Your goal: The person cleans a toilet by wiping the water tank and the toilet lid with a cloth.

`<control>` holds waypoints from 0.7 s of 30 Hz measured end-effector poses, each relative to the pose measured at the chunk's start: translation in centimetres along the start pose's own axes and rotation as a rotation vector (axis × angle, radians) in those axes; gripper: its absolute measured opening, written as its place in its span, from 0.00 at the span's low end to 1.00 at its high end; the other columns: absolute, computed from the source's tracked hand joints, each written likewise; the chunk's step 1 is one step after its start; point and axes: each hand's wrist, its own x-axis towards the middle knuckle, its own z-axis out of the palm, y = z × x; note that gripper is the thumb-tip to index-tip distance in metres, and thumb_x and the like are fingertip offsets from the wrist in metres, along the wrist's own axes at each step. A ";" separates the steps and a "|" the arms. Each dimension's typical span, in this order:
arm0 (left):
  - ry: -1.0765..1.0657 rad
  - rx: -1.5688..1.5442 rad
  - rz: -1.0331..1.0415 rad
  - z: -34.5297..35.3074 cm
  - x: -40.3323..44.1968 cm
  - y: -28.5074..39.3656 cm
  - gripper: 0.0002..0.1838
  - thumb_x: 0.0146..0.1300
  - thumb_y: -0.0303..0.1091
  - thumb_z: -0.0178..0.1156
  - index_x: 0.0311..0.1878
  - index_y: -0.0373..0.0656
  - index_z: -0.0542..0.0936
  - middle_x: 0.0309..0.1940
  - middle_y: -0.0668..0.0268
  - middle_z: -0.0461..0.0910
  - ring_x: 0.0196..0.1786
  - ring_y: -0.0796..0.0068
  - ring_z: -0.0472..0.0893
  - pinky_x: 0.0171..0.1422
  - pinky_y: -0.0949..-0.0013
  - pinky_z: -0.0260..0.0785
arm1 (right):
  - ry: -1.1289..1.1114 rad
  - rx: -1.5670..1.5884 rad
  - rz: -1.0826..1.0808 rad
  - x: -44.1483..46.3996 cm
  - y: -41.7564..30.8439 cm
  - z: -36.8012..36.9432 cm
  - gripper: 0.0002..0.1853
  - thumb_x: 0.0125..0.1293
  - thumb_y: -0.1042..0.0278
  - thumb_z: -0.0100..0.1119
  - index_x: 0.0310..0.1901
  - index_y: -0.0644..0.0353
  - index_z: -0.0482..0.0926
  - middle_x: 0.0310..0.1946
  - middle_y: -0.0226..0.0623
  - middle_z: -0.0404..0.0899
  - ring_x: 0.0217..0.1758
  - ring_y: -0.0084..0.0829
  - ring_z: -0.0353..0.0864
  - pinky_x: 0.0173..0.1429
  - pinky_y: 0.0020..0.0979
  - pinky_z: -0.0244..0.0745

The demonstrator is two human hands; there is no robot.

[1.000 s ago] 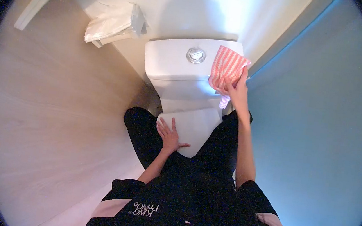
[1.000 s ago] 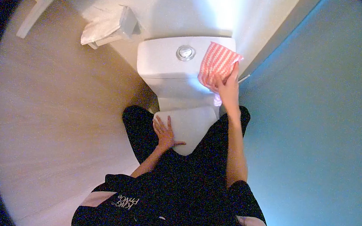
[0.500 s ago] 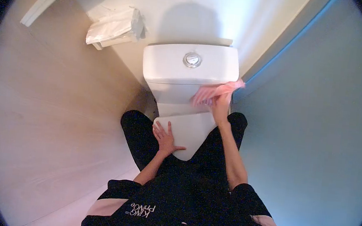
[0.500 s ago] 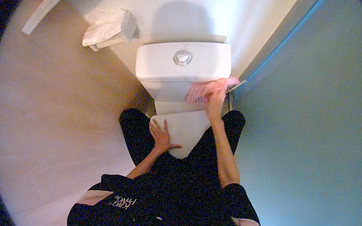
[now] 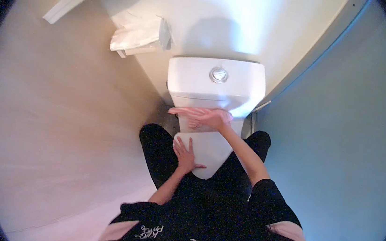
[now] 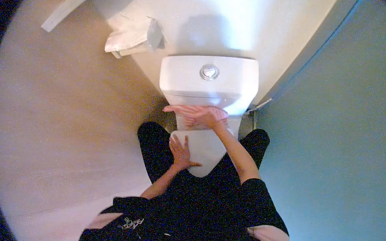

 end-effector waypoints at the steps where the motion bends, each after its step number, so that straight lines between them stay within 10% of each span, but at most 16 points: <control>1: -0.006 0.000 0.002 -0.2 -0.1 0.1 0.85 0.22 0.76 0.73 0.79 0.41 0.38 0.72 0.23 0.22 0.73 0.19 0.23 0.74 0.26 0.22 | -0.033 0.089 0.059 0.0 -0.3 -1.6 0.26 0.68 0.53 0.53 0.67 0.44 0.71 0.68 0.30 0.70 0.63 0.33 0.75 0.66 0.33 0.73; 10: 0.045 -0.047 0.004 0.8 -0.2 0.1 0.85 0.19 0.74 0.75 0.79 0.43 0.41 0.73 0.25 0.25 0.74 0.20 0.26 0.75 0.27 0.23 | -0.368 0.801 0.830 -2.7 0.8 -11.8 0.26 0.69 0.58 0.54 0.68 0.44 0.70 0.63 0.28 0.73 0.62 0.31 0.77 0.64 0.31 0.75; 12: 0.067 -0.076 -0.010 1.3 0.0 -0.3 0.85 0.18 0.74 0.76 0.79 0.43 0.41 0.73 0.26 0.25 0.75 0.21 0.27 0.75 0.28 0.23 | -0.241 0.302 0.688 -4.3 0.7 -13.7 0.23 0.71 0.59 0.53 0.67 0.44 0.71 0.59 0.28 0.76 0.60 0.29 0.77 0.62 0.29 0.76; 14: 0.047 -0.077 -0.016 1.1 0.1 -0.2 0.85 0.18 0.73 0.76 0.79 0.43 0.41 0.74 0.27 0.25 0.75 0.22 0.27 0.76 0.29 0.24 | 0.019 -0.737 0.032 -7.4 1.9 -11.8 0.20 0.75 0.61 0.51 0.66 0.45 0.73 0.54 0.28 0.80 0.60 0.25 0.77 0.61 0.27 0.76; 17: 0.046 -0.082 -0.014 0.4 -0.1 0.3 0.85 0.18 0.73 0.75 0.79 0.43 0.42 0.74 0.27 0.25 0.75 0.22 0.27 0.76 0.29 0.23 | -0.068 0.233 0.488 -5.2 0.8 -9.0 0.22 0.70 0.65 0.55 0.66 0.52 0.73 0.64 0.32 0.73 0.64 0.32 0.75 0.65 0.34 0.72; 21: 0.064 -0.092 0.006 0.6 -0.1 -0.2 0.84 0.19 0.73 0.76 0.79 0.43 0.42 0.73 0.27 0.25 0.75 0.22 0.27 0.76 0.30 0.23 | -0.111 0.625 0.052 2.8 -2.2 -4.9 0.21 0.72 0.65 0.50 0.65 0.55 0.71 0.66 0.40 0.71 0.67 0.35 0.72 0.69 0.36 0.69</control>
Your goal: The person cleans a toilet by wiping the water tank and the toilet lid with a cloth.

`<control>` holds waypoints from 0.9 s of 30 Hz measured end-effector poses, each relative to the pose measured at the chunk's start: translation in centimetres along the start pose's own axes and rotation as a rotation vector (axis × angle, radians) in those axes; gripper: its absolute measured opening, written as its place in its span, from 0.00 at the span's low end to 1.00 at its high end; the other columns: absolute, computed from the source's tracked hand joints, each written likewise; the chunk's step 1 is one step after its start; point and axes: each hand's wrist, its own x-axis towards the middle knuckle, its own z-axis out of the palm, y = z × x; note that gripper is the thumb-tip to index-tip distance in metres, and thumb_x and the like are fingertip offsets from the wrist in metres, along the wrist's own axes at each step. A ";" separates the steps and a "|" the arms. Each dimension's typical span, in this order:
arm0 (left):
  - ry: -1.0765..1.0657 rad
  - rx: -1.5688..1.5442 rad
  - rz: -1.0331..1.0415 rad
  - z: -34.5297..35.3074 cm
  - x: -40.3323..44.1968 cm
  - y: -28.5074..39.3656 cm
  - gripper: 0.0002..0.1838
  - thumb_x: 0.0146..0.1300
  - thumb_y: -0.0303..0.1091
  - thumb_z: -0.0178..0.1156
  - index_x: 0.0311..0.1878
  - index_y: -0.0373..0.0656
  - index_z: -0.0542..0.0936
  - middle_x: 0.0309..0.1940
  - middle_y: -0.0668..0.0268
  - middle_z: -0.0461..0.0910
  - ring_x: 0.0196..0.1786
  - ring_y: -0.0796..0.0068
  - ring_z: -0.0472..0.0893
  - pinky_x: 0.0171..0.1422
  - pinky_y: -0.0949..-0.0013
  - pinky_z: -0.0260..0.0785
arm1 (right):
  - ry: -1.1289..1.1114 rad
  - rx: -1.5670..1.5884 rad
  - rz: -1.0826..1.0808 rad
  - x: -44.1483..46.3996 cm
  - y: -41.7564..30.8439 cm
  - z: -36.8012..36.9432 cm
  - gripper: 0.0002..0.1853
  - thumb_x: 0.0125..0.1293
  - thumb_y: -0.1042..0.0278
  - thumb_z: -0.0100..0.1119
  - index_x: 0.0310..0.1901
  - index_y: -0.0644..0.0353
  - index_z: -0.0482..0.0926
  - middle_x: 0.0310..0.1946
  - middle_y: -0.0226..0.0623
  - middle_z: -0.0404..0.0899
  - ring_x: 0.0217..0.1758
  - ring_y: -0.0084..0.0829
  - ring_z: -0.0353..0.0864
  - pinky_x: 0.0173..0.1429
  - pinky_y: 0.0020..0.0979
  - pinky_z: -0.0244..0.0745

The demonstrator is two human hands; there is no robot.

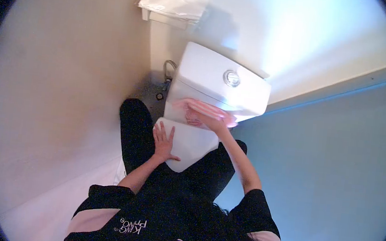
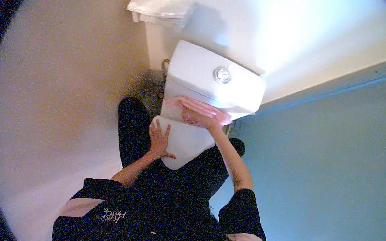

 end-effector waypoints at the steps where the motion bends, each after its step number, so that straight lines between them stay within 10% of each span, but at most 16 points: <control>1: -0.008 0.014 0.000 0.1 0.0 -0.1 0.84 0.19 0.73 0.76 0.79 0.43 0.42 0.73 0.27 0.25 0.75 0.22 0.27 0.76 0.30 0.23 | -0.035 -0.036 -0.062 1.6 0.0 1.1 0.21 0.72 0.65 0.49 0.65 0.56 0.71 0.65 0.41 0.71 0.67 0.36 0.72 0.70 0.36 0.67; 7: 0.046 -0.010 0.018 0.8 -0.4 -0.7 0.86 0.16 0.72 0.77 0.80 0.44 0.41 0.73 0.26 0.24 0.74 0.21 0.26 0.76 0.28 0.22 | -0.040 -0.258 0.337 9.1 -3.0 3.3 0.21 0.70 0.63 0.51 0.64 0.52 0.71 0.63 0.43 0.72 0.67 0.42 0.70 0.72 0.39 0.63; 11: -0.041 -0.143 -0.133 -1.5 0.5 1.1 0.63 0.47 0.57 0.74 0.78 0.43 0.46 0.75 0.31 0.30 0.76 0.24 0.31 0.77 0.32 0.27 | 0.319 -0.642 0.027 10.3 -3.4 -0.4 0.25 0.66 0.49 0.57 0.61 0.51 0.75 0.66 0.44 0.70 0.71 0.46 0.65 0.71 0.47 0.61; 14: 0.531 -0.871 -0.082 -6.5 3.1 3.8 0.39 0.63 0.39 0.63 0.73 0.40 0.56 0.75 0.37 0.43 0.78 0.34 0.41 0.79 0.41 0.35 | 0.431 -0.960 0.092 8.9 -4.8 -2.6 0.32 0.63 0.46 0.60 0.66 0.52 0.72 0.69 0.46 0.67 0.73 0.50 0.62 0.74 0.52 0.53; 17: 0.838 -0.867 0.090 -15.9 5.6 6.9 0.25 0.68 0.34 0.55 0.66 0.36 0.66 0.70 0.45 0.58 0.74 0.46 0.56 0.78 0.50 0.44 | 0.398 -1.022 0.117 8.4 -4.0 -1.0 0.33 0.63 0.47 0.57 0.67 0.54 0.70 0.70 0.48 0.64 0.74 0.52 0.59 0.76 0.52 0.50; 27: 0.951 -0.836 -0.082 -14.7 12.2 6.9 0.23 0.69 0.33 0.54 0.62 0.33 0.63 0.59 0.45 0.64 0.66 0.47 0.61 0.72 0.50 0.51 | 0.548 -0.583 0.240 0.1 -7.7 2.5 0.29 0.61 0.77 0.56 0.67 0.56 0.70 0.74 0.45 0.58 0.78 0.48 0.55 0.78 0.50 0.49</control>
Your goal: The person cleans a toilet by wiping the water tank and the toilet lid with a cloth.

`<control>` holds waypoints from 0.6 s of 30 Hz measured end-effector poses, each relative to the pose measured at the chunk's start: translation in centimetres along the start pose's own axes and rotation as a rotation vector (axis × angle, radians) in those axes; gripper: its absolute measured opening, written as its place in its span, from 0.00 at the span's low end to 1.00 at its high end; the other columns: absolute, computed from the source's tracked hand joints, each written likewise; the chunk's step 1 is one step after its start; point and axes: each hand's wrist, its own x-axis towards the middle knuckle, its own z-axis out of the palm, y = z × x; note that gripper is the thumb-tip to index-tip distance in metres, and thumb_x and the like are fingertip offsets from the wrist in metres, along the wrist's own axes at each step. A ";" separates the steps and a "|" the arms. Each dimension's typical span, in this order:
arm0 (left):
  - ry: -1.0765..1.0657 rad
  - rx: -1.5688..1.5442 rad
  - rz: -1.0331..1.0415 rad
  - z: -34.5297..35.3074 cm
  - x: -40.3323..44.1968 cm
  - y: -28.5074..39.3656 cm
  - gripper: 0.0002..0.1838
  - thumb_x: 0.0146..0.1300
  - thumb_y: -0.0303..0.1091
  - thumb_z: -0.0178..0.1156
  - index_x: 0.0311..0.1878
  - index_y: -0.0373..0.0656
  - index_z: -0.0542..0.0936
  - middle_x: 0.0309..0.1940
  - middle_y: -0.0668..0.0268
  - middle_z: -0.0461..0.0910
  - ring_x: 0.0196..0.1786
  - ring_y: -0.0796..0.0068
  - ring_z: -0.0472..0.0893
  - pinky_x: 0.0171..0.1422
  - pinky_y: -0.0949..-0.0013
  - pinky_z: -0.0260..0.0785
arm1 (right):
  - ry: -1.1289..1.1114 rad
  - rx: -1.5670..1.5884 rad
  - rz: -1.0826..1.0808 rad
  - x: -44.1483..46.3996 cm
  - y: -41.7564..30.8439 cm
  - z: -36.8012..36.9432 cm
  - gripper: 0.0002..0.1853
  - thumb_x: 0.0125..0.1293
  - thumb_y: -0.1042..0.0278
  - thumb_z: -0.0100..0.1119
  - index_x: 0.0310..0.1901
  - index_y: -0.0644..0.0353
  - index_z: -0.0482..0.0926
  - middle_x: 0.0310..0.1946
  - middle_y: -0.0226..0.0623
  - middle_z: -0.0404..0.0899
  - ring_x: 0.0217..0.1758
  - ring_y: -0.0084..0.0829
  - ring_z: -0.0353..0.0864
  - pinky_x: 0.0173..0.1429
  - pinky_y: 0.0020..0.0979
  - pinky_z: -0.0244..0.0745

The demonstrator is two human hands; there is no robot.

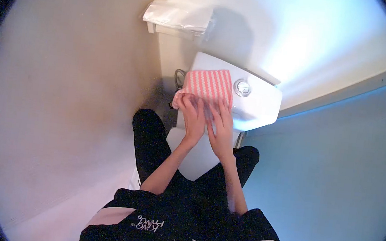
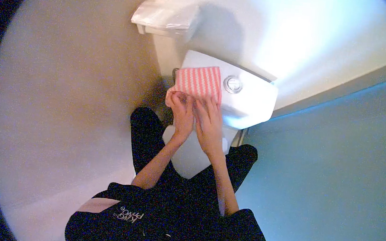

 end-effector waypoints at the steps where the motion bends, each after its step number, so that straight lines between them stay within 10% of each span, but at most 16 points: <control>1: 0.049 -0.050 0.030 0.6 0.3 -0.8 0.24 0.69 0.33 0.54 0.64 0.33 0.62 0.61 0.45 0.64 0.67 0.47 0.61 0.73 0.50 0.50 | 0.030 0.051 0.047 -1.9 0.1 -0.7 0.28 0.61 0.79 0.56 0.65 0.57 0.71 0.74 0.45 0.59 0.78 0.48 0.55 0.78 0.49 0.50; 5: -0.037 -0.286 0.000 0.6 4.2 -0.6 0.28 0.70 0.33 0.53 0.69 0.33 0.60 0.69 0.43 0.60 0.73 0.48 0.59 0.77 0.55 0.46 | 0.079 0.068 0.302 -11.0 2.5 -2.8 0.20 0.61 0.85 0.52 0.54 0.58 0.79 0.70 0.44 0.66 0.71 0.46 0.67 0.72 0.42 0.63; 7: -0.160 -0.029 0.059 0.7 7.3 -3.2 0.34 0.71 0.43 0.55 0.74 0.39 0.57 0.71 0.57 0.65 0.75 0.64 0.61 0.78 0.63 0.48 | 0.096 0.033 0.419 -15.7 3.6 -3.9 0.19 0.60 0.87 0.51 0.51 0.58 0.80 0.65 0.44 0.71 0.63 0.44 0.75 0.66 0.39 0.71; 13: -0.428 -0.344 -0.653 3.9 11.1 -18.3 0.35 0.69 0.57 0.50 0.70 0.40 0.65 0.71 0.60 0.64 0.73 0.66 0.61 0.77 0.64 0.49 | 0.195 -0.102 0.586 -22.5 5.2 -8.0 0.18 0.62 0.88 0.49 0.48 0.59 0.82 0.45 0.36 0.81 0.33 0.24 0.80 0.34 0.24 0.76; 18: -0.557 -0.170 -0.663 2.2 3.5 -18.3 0.37 0.68 0.63 0.48 0.66 0.39 0.71 0.67 0.60 0.67 0.69 0.68 0.65 0.74 0.64 0.55 | 0.185 0.847 1.034 -22.0 6.4 -8.1 0.11 0.65 0.76 0.50 0.47 0.64 0.78 0.29 0.35 0.80 0.22 0.20 0.72 0.22 0.20 0.66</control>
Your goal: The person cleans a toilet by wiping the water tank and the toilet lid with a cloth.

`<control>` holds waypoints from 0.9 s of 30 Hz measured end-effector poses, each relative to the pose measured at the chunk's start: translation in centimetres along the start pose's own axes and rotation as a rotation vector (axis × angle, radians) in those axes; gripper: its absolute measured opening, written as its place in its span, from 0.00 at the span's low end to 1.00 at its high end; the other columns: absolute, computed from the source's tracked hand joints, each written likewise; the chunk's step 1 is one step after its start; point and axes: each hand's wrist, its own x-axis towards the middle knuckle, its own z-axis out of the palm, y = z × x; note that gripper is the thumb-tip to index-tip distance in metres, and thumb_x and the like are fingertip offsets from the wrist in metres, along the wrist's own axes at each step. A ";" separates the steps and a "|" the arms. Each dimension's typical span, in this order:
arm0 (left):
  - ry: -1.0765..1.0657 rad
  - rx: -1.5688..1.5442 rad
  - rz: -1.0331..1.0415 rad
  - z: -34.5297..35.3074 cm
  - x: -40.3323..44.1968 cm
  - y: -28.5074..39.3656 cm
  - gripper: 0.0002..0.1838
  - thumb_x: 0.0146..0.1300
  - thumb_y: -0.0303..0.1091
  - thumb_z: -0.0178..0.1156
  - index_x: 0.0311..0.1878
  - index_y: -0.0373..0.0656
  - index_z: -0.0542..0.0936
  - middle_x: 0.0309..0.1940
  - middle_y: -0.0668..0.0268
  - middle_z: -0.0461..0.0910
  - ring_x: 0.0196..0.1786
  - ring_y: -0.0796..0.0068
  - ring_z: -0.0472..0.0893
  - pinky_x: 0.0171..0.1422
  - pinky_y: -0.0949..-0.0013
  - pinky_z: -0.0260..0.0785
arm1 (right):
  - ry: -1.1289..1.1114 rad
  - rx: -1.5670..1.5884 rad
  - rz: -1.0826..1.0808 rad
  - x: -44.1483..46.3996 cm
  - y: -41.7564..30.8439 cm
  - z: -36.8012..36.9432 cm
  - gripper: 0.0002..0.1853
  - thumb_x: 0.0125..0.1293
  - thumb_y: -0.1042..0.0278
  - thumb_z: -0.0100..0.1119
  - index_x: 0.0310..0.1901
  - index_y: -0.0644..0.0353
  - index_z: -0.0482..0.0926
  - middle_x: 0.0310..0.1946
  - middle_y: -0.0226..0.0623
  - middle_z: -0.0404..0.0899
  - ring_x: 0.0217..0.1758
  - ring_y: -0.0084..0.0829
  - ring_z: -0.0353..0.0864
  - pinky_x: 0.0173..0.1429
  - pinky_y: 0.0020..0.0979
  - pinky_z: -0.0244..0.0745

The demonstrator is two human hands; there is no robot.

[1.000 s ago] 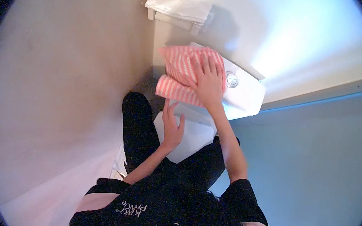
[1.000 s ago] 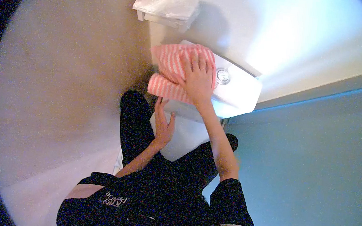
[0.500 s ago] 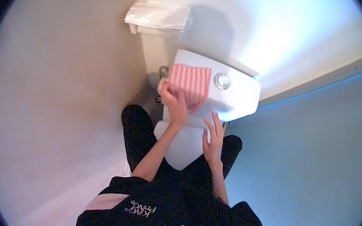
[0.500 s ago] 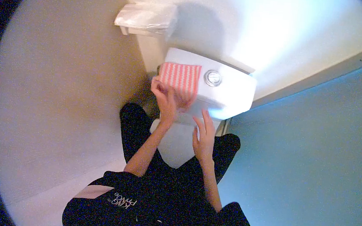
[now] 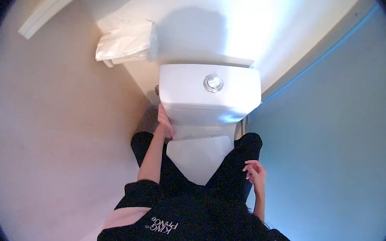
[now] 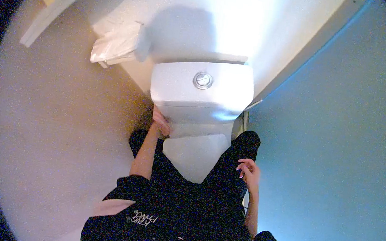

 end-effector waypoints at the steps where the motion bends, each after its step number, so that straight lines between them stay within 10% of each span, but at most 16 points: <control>1: -0.011 0.052 0.019 -0.1 -1.7 0.2 0.38 0.68 0.64 0.48 0.65 0.39 0.71 0.65 0.60 0.69 0.68 0.69 0.66 0.73 0.64 0.56 | -0.139 0.184 0.160 0.4 0.0 -0.1 0.11 0.65 0.73 0.51 0.47 0.64 0.77 0.29 0.36 0.80 0.20 0.20 0.69 0.20 0.19 0.62; 8: -0.043 -0.236 0.568 -0.5 -1.2 11.1 0.29 0.69 0.53 0.53 0.62 0.38 0.72 0.60 0.62 0.73 0.63 0.69 0.69 0.70 0.62 0.60 | -0.677 1.040 0.432 0.2 5.4 0.8 0.21 0.67 0.51 0.53 0.49 0.62 0.70 0.27 0.38 0.73 0.11 0.20 0.60 0.12 0.20 0.54; 13: 0.066 0.713 1.231 0.9 -1.5 19.0 0.33 0.67 0.54 0.54 0.67 0.39 0.70 0.68 0.58 0.68 0.69 0.62 0.65 0.74 0.57 0.56 | -0.579 1.210 0.517 0.8 9.1 0.0 0.20 0.71 0.45 0.48 0.51 0.54 0.71 0.27 0.36 0.72 0.10 0.19 0.58 0.11 0.19 0.54; 15: 0.257 1.349 0.902 4.5 -7.5 23.1 0.34 0.67 0.57 0.52 0.68 0.42 0.70 0.71 0.55 0.65 0.73 0.56 0.62 0.76 0.51 0.52 | -0.634 1.295 0.485 1.3 9.2 0.3 0.20 0.72 0.46 0.47 0.51 0.54 0.71 0.28 0.35 0.72 0.10 0.19 0.58 0.12 0.19 0.54; 27: -0.584 0.937 1.001 18.5 -5.7 25.4 0.31 0.70 0.58 0.48 0.60 0.42 0.78 0.66 0.56 0.72 0.72 0.53 0.65 0.75 0.44 0.51 | -0.715 1.104 0.483 1.8 8.3 1.0 0.20 0.75 0.49 0.44 0.53 0.57 0.71 0.29 0.34 0.72 0.10 0.16 0.57 0.11 0.16 0.54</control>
